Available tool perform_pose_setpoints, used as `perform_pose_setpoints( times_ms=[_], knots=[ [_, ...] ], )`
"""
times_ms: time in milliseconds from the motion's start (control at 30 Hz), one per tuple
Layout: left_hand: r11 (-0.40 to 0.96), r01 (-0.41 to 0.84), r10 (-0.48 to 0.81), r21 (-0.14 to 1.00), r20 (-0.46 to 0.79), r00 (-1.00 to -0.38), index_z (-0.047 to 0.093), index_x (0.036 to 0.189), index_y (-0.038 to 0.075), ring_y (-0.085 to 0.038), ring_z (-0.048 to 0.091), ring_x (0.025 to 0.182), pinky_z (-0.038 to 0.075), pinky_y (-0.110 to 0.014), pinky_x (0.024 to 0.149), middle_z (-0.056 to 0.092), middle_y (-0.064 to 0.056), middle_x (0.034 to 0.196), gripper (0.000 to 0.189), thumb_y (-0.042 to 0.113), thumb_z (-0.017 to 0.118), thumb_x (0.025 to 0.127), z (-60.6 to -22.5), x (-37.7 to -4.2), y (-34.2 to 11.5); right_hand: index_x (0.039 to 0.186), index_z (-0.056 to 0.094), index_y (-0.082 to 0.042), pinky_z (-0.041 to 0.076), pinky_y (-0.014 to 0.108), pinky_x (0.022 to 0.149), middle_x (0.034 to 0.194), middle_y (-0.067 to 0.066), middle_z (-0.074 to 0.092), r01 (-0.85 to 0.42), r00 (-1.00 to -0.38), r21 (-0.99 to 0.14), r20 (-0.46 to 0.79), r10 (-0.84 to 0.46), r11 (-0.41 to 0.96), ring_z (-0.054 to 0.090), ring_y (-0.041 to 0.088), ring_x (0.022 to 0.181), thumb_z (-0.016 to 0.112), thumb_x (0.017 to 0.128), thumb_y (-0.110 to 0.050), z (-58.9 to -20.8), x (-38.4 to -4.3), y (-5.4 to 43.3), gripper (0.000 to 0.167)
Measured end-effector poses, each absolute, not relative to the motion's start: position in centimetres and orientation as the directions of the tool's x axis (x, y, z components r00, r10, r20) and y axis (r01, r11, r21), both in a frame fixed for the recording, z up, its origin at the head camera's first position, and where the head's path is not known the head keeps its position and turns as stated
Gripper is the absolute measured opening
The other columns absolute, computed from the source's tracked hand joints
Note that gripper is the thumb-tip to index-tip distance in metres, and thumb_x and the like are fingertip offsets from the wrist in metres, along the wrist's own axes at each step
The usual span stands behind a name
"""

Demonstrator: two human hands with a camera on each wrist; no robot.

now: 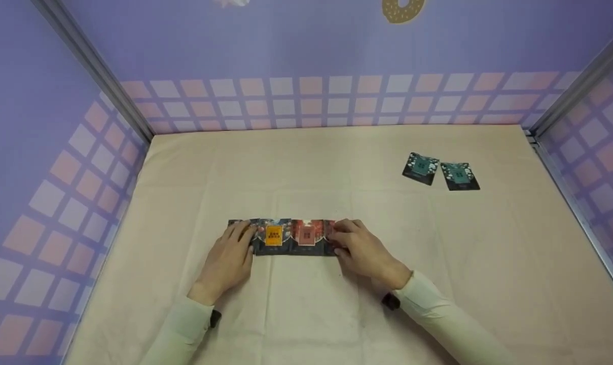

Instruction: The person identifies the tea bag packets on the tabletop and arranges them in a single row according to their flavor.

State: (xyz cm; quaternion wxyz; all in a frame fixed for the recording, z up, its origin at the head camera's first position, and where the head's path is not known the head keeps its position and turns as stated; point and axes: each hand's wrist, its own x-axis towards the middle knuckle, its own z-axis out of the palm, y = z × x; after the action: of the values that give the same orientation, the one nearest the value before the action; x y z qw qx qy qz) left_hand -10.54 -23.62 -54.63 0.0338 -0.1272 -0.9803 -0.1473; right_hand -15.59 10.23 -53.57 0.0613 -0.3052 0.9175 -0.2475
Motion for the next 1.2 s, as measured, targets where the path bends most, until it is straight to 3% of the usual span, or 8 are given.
perform_pose_setpoints(
  times_ms=[400, 1000, 1200],
  knots=[
    [0.918, 0.264, 0.239, 0.295, 0.118, -0.964, 0.057, 0.150, -0.003, -0.045, 0.047, 0.147, 0.046, -0.062, 0.116, 0.050, -0.025, 0.158, 0.045, 0.012, 0.057, 0.107, -54.6, -10.4, -23.7, 0.129, 0.076, -0.009, 0.056, 0.053, 0.105, 0.144, 0.016, 0.061, -0.556, -0.809, -0.520, 0.159, -0.565, 0.649, 0.058, 0.035, 0.132, 0.074, 0.100, -0.012, -52.2, -17.0, 11.4, 0.028],
    [0.922, 0.262, 0.237, 0.287, 0.119, -0.964, 0.057, 0.149, -0.002, -0.045, 0.047, 0.148, 0.045, -0.062, 0.118, 0.051, -0.025, 0.157, 0.044, 0.014, 0.057, 0.108, -54.7, -10.4, -23.5, 0.135, 0.070, 0.000, 0.049, 0.060, 0.113, 0.146, 0.021, 0.058, -0.504, -0.863, -0.457, 0.230, -0.450, 0.733, 0.056, 0.043, 0.135, 0.074, 0.100, -0.015, -50.4, -23.0, 16.0, 0.039],
    [0.925, 0.264, 0.237, 0.273, 0.129, -0.963, 0.058, 0.149, -0.002, -0.045, 0.049, 0.146, 0.047, -0.062, 0.116, 0.052, -0.024, 0.156, 0.044, 0.014, 0.057, 0.107, -54.8, -10.4, -23.5, 0.136, 0.068, 0.004, 0.051, 0.061, 0.109, 0.146, 0.026, 0.057, -0.478, -0.878, -0.454, 0.276, -0.391, 0.752, 0.054, 0.047, 0.136, 0.070, 0.100, -0.011, -51.0, -25.6, 18.0, 0.040]
  ],
)
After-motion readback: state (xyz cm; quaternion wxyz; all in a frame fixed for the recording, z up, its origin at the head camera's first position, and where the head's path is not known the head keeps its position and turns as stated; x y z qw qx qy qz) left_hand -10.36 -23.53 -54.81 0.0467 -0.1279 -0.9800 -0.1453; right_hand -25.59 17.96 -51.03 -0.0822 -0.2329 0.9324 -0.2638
